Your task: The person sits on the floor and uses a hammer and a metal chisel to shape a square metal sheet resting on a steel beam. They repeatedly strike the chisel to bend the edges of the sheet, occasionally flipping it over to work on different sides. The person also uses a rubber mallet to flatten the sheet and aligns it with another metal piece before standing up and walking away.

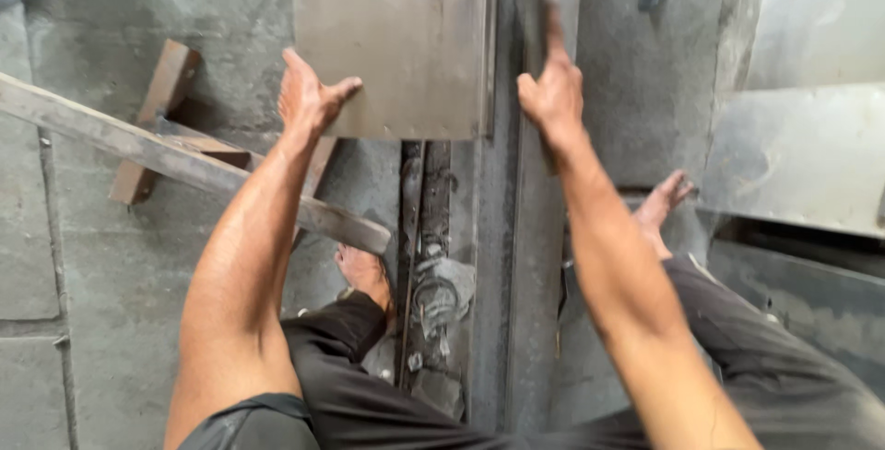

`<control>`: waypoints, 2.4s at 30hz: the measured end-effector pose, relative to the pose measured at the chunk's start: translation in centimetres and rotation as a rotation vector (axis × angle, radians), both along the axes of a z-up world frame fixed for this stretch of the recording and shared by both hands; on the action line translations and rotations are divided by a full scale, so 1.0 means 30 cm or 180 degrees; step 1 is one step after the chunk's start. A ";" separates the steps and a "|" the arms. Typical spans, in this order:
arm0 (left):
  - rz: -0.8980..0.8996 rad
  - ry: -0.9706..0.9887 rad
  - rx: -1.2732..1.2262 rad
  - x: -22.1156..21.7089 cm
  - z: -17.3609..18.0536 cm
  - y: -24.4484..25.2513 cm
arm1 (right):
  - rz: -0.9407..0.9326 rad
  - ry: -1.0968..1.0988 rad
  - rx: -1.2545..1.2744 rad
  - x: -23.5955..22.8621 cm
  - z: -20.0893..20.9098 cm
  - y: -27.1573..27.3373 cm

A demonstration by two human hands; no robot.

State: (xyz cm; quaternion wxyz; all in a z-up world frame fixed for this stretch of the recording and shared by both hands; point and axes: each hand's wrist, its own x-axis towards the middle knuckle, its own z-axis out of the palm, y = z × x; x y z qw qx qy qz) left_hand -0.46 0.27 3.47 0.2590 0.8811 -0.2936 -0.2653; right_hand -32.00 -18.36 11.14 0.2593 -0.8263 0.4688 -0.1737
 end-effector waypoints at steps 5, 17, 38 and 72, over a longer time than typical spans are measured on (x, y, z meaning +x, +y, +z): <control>-0.0045 -0.0188 -0.0116 -0.002 -0.010 -0.015 | 0.0027 -0.0569 -0.0048 0.002 0.027 0.014; 0.0041 0.0014 -0.0091 0.009 0.004 -0.020 | -0.0267 0.0115 0.0274 -0.060 0.075 0.089; 0.0079 0.0103 0.0403 0.004 0.002 -0.035 | -0.0501 0.0277 0.0591 -0.163 0.137 0.344; 0.0007 -0.0110 0.0159 0.004 0.006 -0.028 | -0.0620 0.0063 0.0751 -0.278 0.080 0.631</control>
